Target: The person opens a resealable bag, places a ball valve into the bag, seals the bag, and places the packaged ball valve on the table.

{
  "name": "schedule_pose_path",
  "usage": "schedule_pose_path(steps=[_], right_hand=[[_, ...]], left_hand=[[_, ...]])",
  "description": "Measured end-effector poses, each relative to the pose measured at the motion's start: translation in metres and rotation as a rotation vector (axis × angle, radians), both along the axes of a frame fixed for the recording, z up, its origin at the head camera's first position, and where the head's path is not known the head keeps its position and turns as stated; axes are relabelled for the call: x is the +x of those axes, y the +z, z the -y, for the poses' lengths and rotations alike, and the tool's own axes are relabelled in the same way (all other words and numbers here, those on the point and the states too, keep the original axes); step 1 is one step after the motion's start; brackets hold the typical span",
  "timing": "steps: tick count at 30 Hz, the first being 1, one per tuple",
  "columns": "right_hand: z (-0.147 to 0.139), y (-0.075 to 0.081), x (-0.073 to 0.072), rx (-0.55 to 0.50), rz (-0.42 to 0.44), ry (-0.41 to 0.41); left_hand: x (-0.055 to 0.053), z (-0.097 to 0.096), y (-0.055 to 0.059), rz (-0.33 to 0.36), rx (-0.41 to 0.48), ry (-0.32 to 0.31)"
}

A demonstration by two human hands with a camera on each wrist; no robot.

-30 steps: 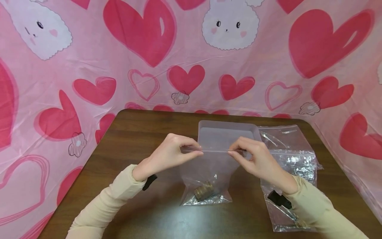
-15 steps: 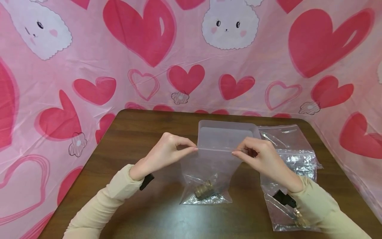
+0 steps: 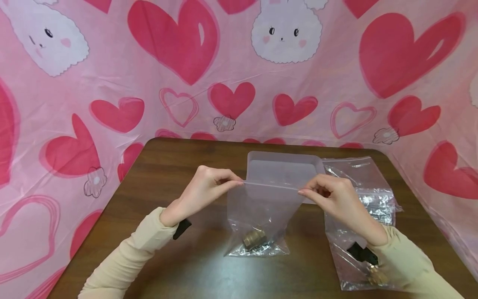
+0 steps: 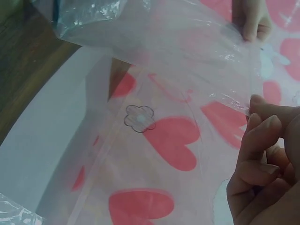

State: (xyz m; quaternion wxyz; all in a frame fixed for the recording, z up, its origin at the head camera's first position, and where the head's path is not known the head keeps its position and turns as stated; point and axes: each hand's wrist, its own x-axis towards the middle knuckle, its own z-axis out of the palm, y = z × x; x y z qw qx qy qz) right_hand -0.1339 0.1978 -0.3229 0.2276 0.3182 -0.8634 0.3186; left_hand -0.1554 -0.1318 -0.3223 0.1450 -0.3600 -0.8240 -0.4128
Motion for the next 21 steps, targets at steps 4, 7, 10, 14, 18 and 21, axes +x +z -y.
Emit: schedule_pose_path(steps=[4,7,10,14,18,21], right_hand=[[-0.001,0.0,0.002,-0.009,-0.043,-0.005],[-0.003,0.0,0.003,-0.016,-0.056,-0.005],[-0.005,-0.001,0.004,-0.036,-0.052,0.012],[-0.007,-0.002,0.004,-0.045,-0.022,0.065],[-0.009,-0.002,0.007,-0.009,0.136,0.145],[-0.011,-0.002,0.011,0.024,0.33,0.203]], left_hand=[[-0.001,-0.001,0.0,0.015,0.024,-0.002],[-0.001,-0.001,0.0,0.034,0.033,-0.006],[0.0,-0.001,0.0,0.047,0.046,-0.017],[0.0,-0.002,0.001,0.058,0.076,-0.043],[0.001,-0.004,-0.001,0.074,0.112,-0.087],[0.002,-0.006,-0.003,0.074,0.126,-0.106]])
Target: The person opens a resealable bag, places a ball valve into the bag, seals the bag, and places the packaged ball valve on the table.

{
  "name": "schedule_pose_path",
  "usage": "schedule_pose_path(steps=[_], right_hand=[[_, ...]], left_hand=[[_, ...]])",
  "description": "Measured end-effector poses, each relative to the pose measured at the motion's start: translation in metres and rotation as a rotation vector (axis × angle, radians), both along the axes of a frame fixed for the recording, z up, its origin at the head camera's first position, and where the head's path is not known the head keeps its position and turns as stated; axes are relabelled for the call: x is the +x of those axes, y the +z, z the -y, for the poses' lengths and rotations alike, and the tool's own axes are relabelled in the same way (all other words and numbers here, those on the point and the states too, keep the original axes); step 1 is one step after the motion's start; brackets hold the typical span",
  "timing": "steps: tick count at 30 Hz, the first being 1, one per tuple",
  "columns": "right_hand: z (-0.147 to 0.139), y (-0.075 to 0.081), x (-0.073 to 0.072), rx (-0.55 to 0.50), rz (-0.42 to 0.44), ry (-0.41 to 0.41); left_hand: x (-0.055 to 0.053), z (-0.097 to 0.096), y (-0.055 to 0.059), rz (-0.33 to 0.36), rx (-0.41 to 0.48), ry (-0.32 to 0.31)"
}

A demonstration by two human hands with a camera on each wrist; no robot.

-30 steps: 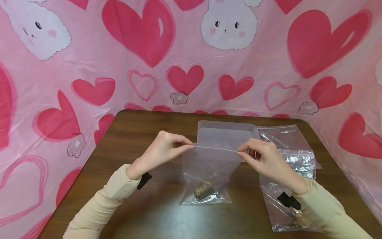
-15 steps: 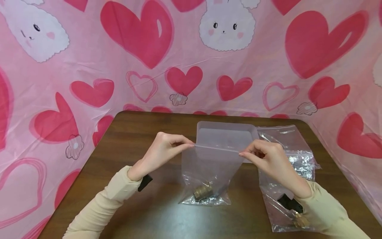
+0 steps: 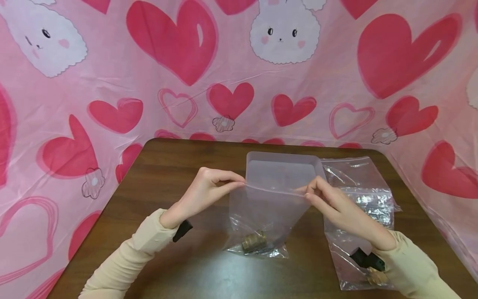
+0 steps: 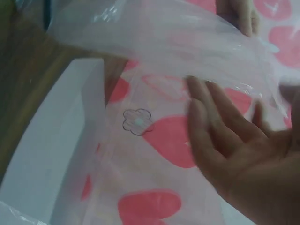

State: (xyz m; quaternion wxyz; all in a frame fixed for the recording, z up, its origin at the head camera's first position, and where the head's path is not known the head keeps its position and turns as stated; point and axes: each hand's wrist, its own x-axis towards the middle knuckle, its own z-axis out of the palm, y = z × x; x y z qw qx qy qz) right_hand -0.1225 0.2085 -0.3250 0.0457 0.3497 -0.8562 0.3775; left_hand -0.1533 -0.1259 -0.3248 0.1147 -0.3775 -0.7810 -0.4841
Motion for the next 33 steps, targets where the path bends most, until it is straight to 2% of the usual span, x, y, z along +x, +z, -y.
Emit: schedule_pose_path(steps=[3,6,9,14,16,18,22,26,29,33], right_hand=[[-0.001,-0.004,0.002,0.037,0.15,0.052],[0.001,-0.013,0.0,0.078,0.208,0.087],[0.005,-0.022,-0.004,0.134,0.206,0.11],[0.012,-0.038,-0.009,0.223,0.108,0.171],[0.015,-0.045,-0.01,0.254,0.061,0.175],[0.017,-0.052,-0.012,0.266,0.053,0.18],[0.024,-0.065,-0.016,0.255,0.066,0.185],[0.033,-0.073,-0.018,0.222,0.181,0.173],[0.041,-0.077,-0.018,0.204,0.244,0.149],[0.051,-0.084,-0.018,0.187,0.248,0.119]], left_hand=[[0.002,-0.002,0.0,-0.005,0.007,-0.01],[0.003,-0.003,0.0,-0.021,0.012,-0.019],[0.006,-0.003,0.0,-0.04,0.035,-0.035],[0.01,-0.004,0.002,-0.054,0.082,-0.064],[0.011,-0.004,0.003,-0.043,0.093,-0.065],[0.011,-0.003,0.003,-0.018,0.103,-0.06],[0.008,0.002,0.003,0.072,0.123,-0.013],[-0.001,0.011,0.001,0.232,0.156,0.041],[-0.01,0.019,-0.001,0.357,0.176,0.084],[-0.024,0.033,-0.006,0.461,0.19,0.142]])
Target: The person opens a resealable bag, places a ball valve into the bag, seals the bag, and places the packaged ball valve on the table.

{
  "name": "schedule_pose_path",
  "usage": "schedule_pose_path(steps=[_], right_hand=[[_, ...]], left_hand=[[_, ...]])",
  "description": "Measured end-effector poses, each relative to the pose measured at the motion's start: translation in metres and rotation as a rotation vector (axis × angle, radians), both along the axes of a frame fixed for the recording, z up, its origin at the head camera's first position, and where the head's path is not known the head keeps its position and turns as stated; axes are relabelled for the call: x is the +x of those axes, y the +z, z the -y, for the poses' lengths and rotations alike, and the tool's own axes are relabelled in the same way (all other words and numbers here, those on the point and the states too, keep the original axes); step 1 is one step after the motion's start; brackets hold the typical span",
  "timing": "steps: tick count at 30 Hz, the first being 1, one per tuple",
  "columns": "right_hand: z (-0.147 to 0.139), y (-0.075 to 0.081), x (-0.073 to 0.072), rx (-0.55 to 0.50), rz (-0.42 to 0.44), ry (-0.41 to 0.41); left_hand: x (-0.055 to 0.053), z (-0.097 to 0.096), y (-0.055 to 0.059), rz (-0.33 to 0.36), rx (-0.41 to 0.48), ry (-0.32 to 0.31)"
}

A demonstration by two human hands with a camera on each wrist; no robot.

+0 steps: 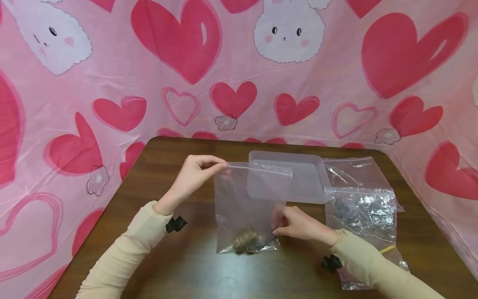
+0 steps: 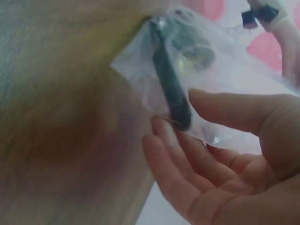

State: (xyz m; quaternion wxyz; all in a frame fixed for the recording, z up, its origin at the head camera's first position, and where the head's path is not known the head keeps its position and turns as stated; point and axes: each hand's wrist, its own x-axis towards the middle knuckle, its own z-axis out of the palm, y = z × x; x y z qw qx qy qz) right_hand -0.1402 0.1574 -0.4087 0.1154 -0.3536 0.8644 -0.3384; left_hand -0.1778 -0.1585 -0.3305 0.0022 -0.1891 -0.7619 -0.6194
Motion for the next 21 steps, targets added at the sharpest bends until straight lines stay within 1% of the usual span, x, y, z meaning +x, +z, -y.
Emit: schedule_pose_path(steps=[2,6,10,13,16,18,21], right_hand=[[0.005,-0.003,-0.001,-0.011,0.002,-0.008],[0.014,-0.006,-0.003,-0.033,0.028,-0.028],[0.023,-0.007,-0.005,-0.068,0.087,-0.042],[0.03,-0.008,-0.006,-0.098,0.146,-0.043],[0.039,-0.009,-0.009,-0.12,0.182,-0.039],[0.045,-0.01,-0.01,-0.129,0.187,-0.04],[0.054,-0.012,-0.013,-0.143,0.172,-0.041]], left_hand=[[-0.008,0.006,-0.003,0.025,0.002,0.025],[-0.021,0.018,-0.009,0.04,-0.02,0.07],[-0.031,0.03,-0.012,0.053,-0.062,0.116],[-0.038,0.039,-0.016,0.074,-0.064,0.13],[-0.045,0.048,-0.019,0.105,-0.052,0.145],[-0.05,0.055,-0.022,0.125,-0.047,0.163],[-0.058,0.063,-0.027,0.139,-0.051,0.194]])
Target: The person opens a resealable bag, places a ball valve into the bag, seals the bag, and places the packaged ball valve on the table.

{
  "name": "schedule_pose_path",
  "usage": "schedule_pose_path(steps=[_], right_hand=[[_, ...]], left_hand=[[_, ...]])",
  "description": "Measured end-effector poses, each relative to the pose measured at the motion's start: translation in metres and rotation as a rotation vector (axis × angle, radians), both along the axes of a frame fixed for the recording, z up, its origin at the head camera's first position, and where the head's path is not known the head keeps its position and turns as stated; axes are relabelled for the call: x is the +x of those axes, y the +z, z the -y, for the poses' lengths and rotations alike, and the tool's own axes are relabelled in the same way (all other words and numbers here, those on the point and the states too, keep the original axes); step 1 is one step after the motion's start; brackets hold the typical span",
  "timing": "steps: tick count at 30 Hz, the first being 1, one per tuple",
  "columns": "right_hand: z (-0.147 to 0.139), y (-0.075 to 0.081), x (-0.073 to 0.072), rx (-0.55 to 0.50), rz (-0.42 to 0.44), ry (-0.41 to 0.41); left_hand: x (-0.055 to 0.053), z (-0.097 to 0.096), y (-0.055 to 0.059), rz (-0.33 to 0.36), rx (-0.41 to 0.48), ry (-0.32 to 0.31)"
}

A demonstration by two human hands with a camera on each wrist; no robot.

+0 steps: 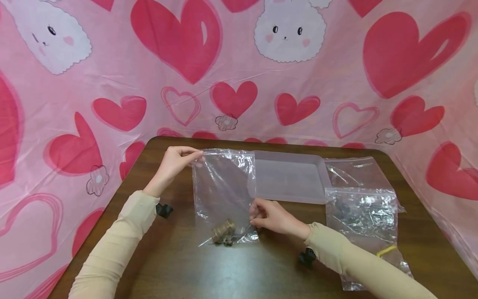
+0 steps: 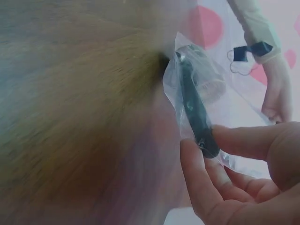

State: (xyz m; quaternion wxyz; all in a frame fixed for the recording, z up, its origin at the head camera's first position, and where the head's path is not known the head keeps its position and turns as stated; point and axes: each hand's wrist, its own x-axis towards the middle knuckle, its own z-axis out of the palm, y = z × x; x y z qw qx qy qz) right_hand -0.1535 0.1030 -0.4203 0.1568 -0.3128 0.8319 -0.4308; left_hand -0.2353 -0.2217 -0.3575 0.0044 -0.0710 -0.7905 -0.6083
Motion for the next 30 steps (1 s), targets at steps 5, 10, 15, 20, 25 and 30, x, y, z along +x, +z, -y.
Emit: schedule_pose_path(steps=[5,10,15,20,25,30], right_hand=[[0.016,-0.001,-0.004,-0.01,0.009,-0.022],[0.03,-0.004,-0.009,-0.046,0.132,-0.051],[0.038,-0.006,-0.014,-0.087,0.237,-0.09],[0.044,-0.006,-0.018,-0.1,0.245,-0.092],[0.048,-0.008,-0.021,-0.098,0.235,-0.102],[0.051,-0.01,-0.02,-0.068,0.222,-0.138]], left_hand=[[-0.016,0.014,-0.009,0.013,-0.07,0.049],[-0.03,0.025,-0.018,0.062,-0.153,0.061],[-0.046,0.029,-0.023,0.09,-0.284,0.064],[-0.062,0.029,-0.026,0.094,-0.361,0.074],[-0.075,0.03,-0.034,0.161,-0.288,0.039],[-0.083,0.03,-0.043,0.236,-0.237,0.03]])
